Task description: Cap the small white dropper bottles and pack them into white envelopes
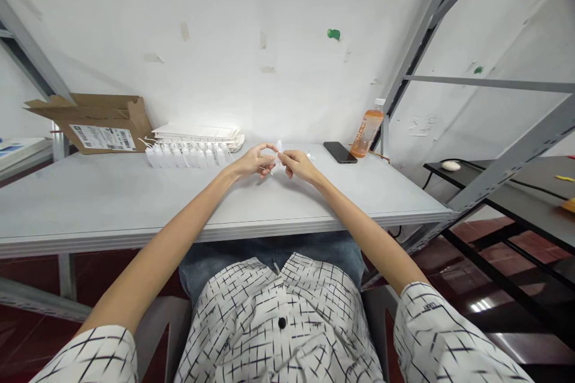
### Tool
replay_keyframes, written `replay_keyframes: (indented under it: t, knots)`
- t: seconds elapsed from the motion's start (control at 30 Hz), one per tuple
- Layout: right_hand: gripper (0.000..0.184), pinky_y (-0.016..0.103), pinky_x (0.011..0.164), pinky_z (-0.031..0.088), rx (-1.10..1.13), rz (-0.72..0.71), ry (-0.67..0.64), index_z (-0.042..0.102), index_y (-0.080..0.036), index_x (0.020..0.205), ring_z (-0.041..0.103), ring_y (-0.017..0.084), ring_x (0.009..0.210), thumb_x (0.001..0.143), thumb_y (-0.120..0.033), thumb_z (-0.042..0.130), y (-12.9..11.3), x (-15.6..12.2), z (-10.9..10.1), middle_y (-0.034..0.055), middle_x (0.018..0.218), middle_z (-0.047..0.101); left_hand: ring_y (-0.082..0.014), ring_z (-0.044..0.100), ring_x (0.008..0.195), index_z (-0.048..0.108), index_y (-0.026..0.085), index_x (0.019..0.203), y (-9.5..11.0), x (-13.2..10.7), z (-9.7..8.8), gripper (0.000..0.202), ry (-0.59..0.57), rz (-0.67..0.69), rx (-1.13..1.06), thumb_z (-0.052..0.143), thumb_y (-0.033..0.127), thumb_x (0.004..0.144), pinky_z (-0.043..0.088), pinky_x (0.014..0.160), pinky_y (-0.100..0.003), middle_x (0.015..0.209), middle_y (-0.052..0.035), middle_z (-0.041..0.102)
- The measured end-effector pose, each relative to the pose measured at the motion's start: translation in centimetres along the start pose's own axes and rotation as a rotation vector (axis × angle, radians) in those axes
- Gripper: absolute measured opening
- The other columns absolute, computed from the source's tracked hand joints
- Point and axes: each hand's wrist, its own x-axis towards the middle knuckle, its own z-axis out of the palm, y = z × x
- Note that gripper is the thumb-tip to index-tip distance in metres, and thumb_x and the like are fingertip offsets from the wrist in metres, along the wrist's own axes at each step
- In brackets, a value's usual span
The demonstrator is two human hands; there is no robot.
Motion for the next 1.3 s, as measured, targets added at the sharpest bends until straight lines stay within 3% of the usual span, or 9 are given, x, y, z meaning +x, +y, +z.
replay_keyframes:
  t: [0.4, 0.57, 0.77, 1.1, 1.3]
  knots:
    - [0.058, 0.021, 0.041, 0.036, 0.2, 0.079, -0.045, 0.042, -0.019, 0.055, 0.046, 0.008, 0.037, 0.092, -0.063, 0.054, 0.51, 0.41, -0.01, -0.0031, 0.046, 0.043, -0.0098, 0.055, 0.05, 0.051, 0.019, 0.109, -0.49, 0.38, -0.21, 0.045, -0.02, 0.116, 0.086, 0.078, 0.039, 0.078, 0.04, 0.049, -0.022, 0.065, 0.0036, 0.059]
    - [0.059, 0.021, 0.041, 0.039, 0.228, 0.026, 0.018, 0.048, -0.019, 0.062, 0.048, 0.008, 0.039, 0.088, -0.071, 0.052, 0.32, 0.3, 0.1, -0.0037, 0.05, 0.044, -0.0104, 0.055, 0.049, 0.05, 0.021, 0.11, -0.21, 0.32, 0.04, 0.04, 0.025, 0.07, 0.035, 0.073, 0.036, 0.082, 0.042, 0.049, -0.024, 0.067, 0.0041, 0.058]
    - [0.05, 0.02, 0.04, 0.038, 0.149, -0.037, 0.045, 0.056, -0.018, 0.073, 0.047, 0.009, 0.04, 0.088, -0.066, 0.058, -0.04, -0.03, 0.02, -0.0039, 0.049, 0.05, -0.0103, 0.054, 0.049, 0.049, 0.022, 0.112, 0.21, 0.01, 0.08, 0.037, 0.008, 0.004, -0.006, 0.07, 0.032, 0.083, 0.042, 0.05, -0.025, 0.069, 0.0036, 0.058]
    - [0.061, 0.021, 0.041, 0.036, 0.155, -0.032, -0.038, 0.051, -0.017, 0.064, 0.046, 0.008, 0.037, 0.086, -0.074, 0.053, 0.77, 0.31, -0.15, -0.0033, 0.046, 0.047, -0.0093, 0.053, 0.048, 0.047, 0.021, 0.117, -0.55, 0.47, -0.52, 0.053, 0.001, 0.037, 0.047, 0.079, 0.035, 0.077, 0.039, 0.051, -0.023, 0.064, 0.0029, 0.061]
    - [0.064, 0.02, 0.039, 0.035, 0.22, 0.011, 0.031, 0.043, -0.019, 0.058, 0.047, 0.007, 0.037, 0.084, -0.076, 0.053, 0.14, 0.18, -0.17, -0.0047, 0.047, 0.041, -0.0088, 0.053, 0.048, 0.05, 0.021, 0.115, -0.2, 0.43, -0.19, 0.052, 0.05, 0.068, 0.049, 0.079, 0.039, 0.076, 0.04, 0.049, -0.023, 0.068, 0.0035, 0.06]
